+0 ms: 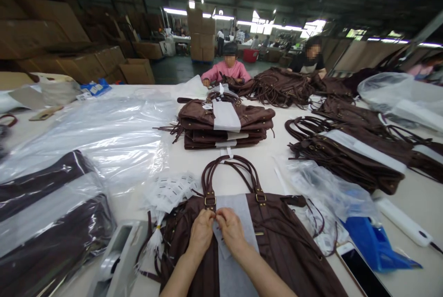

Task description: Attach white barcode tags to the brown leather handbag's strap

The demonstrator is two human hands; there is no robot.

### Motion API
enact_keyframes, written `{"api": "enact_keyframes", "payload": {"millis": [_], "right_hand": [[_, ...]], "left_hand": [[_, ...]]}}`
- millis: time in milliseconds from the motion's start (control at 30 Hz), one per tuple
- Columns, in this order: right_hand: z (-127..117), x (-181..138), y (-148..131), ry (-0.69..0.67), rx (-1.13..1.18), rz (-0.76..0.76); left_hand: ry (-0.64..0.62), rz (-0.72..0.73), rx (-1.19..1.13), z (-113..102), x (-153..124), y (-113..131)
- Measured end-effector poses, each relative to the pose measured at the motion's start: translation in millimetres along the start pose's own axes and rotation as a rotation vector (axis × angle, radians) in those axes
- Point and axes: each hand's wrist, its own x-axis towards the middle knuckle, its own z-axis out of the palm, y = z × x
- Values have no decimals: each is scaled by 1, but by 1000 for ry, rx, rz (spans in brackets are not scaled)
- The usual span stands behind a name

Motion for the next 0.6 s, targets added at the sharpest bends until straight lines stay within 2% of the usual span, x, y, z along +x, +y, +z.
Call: {"api": "enact_keyframes", "payload": {"millis": [67, 167, 233, 333, 467, 533, 600], "right_hand": [[-12, -17, 2, 105, -114, -58], [-22, -39, 11, 227, -303, 36], [-23, -46, 14, 204, -339, 112], [-20, -44, 9, 148, -322, 183], [-13, -39, -8, 92, -263, 256], [-7, -41, -13, 45, -172, 263], [-3, -45, -13, -10, -45, 239]], "left_hand": [[70, 64, -109, -4, -9, -1], [238, 6, -130, -6, -25, -2], [276, -131, -118, -2, -31, 1], [173, -285, -147, 7, -30, 12], [109, -363, -72, 18, -16, 23], [129, -396, -25, 21, -7, 18], [198, -392, 5, 19, 0, 4]]}}
